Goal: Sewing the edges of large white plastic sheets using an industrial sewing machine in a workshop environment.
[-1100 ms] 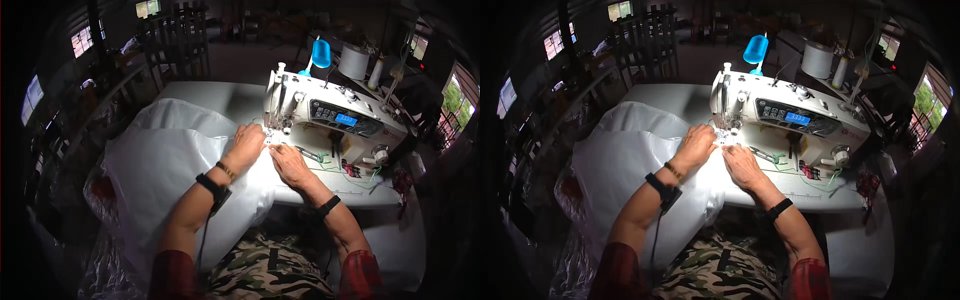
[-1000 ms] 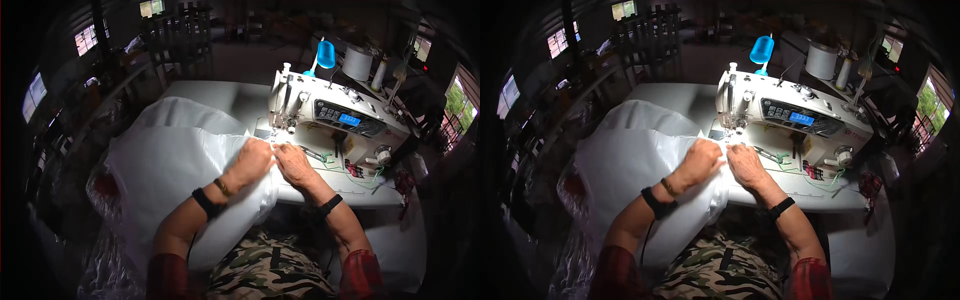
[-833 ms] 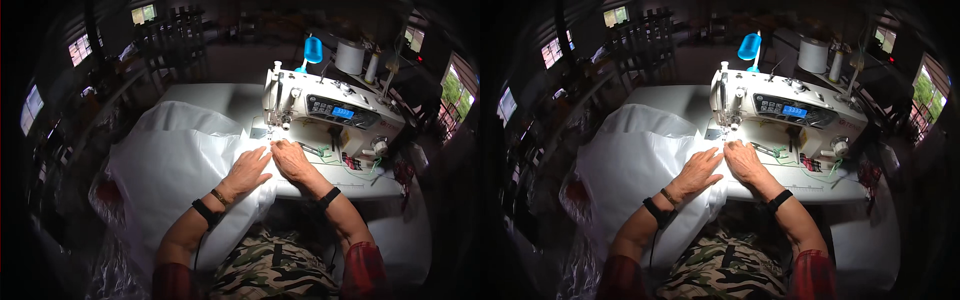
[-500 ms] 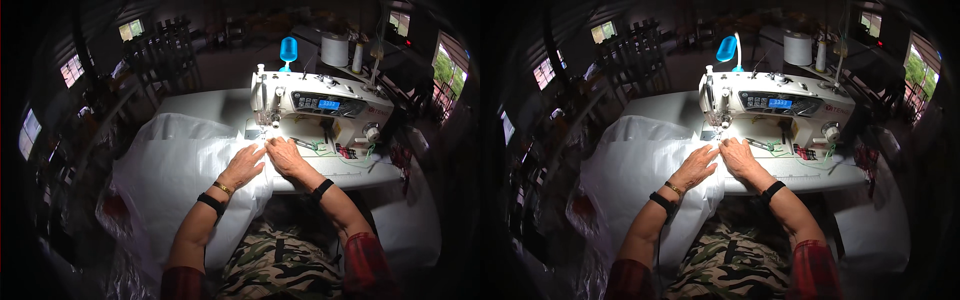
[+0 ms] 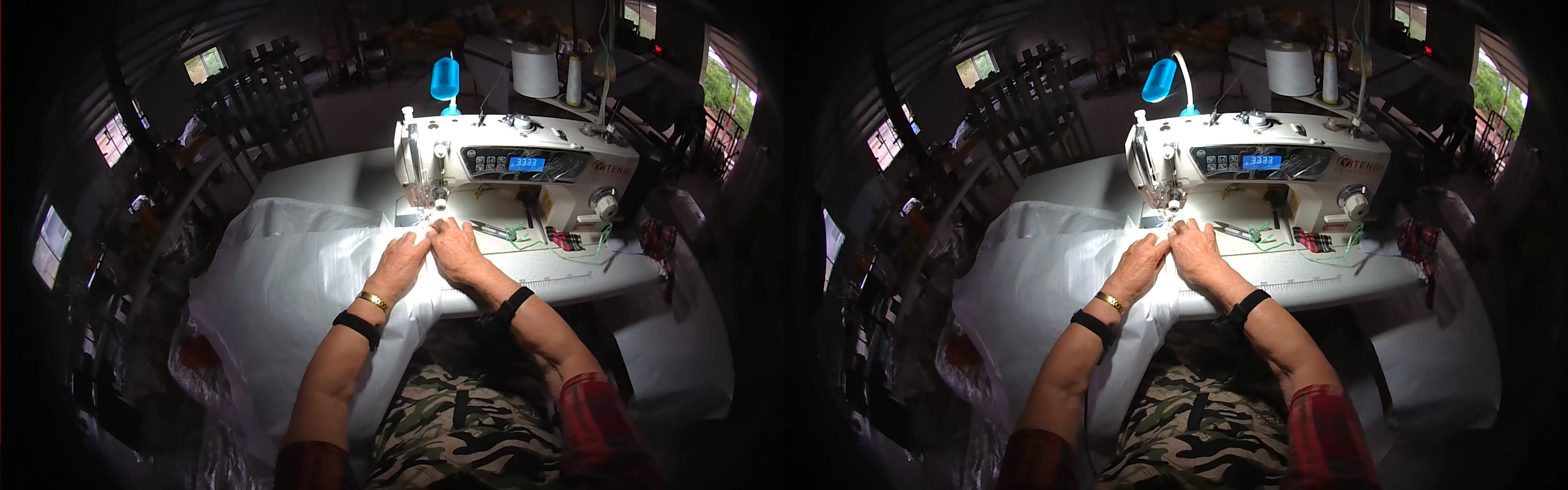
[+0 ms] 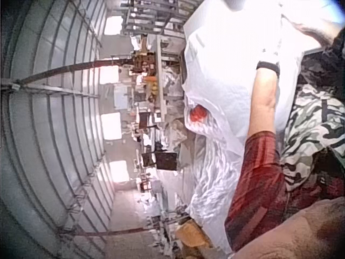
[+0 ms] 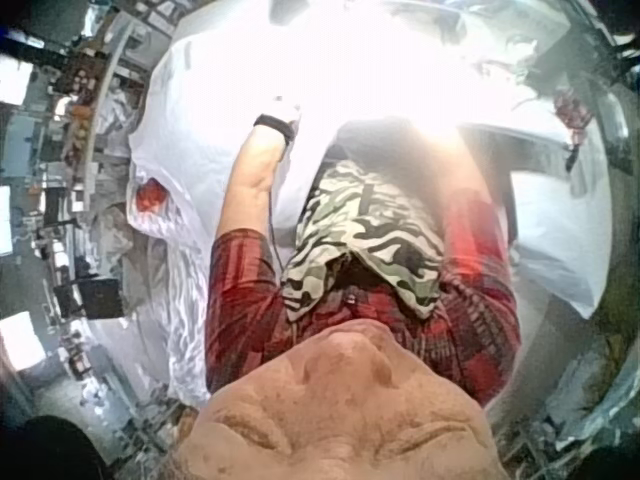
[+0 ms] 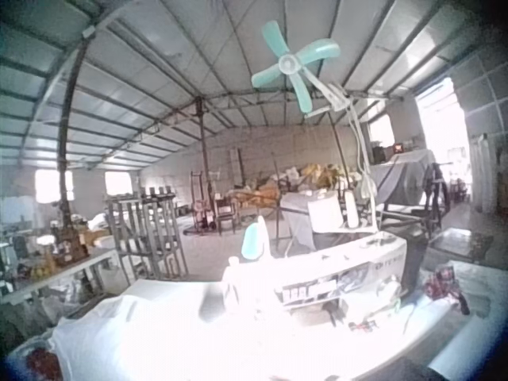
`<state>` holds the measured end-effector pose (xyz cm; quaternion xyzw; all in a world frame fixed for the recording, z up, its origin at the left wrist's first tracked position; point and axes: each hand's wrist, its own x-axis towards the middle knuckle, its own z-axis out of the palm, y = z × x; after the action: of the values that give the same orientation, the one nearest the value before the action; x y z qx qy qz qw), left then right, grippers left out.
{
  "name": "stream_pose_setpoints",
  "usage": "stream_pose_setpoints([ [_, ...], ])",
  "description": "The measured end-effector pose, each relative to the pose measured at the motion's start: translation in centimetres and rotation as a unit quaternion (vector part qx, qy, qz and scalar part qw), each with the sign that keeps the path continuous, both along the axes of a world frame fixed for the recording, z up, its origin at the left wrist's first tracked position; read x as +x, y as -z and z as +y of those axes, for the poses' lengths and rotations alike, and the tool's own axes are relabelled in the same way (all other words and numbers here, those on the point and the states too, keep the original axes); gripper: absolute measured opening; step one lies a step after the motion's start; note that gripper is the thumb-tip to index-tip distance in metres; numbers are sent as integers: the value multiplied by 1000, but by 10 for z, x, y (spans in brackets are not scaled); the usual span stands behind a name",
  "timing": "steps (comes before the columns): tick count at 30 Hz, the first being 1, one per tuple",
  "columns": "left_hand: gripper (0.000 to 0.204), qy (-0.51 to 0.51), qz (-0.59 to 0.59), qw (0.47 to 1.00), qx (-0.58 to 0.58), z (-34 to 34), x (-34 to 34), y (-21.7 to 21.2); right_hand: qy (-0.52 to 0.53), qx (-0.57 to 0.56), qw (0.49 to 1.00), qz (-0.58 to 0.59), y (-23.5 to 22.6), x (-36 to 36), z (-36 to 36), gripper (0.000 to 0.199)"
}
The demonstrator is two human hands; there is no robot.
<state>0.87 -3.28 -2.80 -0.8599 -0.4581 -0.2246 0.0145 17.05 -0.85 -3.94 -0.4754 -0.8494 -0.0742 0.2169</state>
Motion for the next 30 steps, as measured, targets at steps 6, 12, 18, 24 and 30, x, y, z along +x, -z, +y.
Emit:
stream_pose_setpoints([
  [6, 11, -5, 13, 999, 34, 8, 3, 3, -34, 18, 999, 34, 3, 8, 8, 21],
  [12, 5, -15, 11, 999, 49, 16, 2, 5, -55, 27, 997, 39, 4, 10, 13, 17],
  [18, 5, -9, 36, 998, 59, 31, 5, 5, -42, 3, 993, 113, 7, 13, 28, 18],
  [24, 6, -14, 61, 996, 56, 38, 7, 8, -36, -109, 894, 433, 0, 18, 46, 31],
  [30, 3, 9, 32, 997, 76, 37, 6, 6, -62, -196, 817, 538, 0, 17, 48, 26],
])
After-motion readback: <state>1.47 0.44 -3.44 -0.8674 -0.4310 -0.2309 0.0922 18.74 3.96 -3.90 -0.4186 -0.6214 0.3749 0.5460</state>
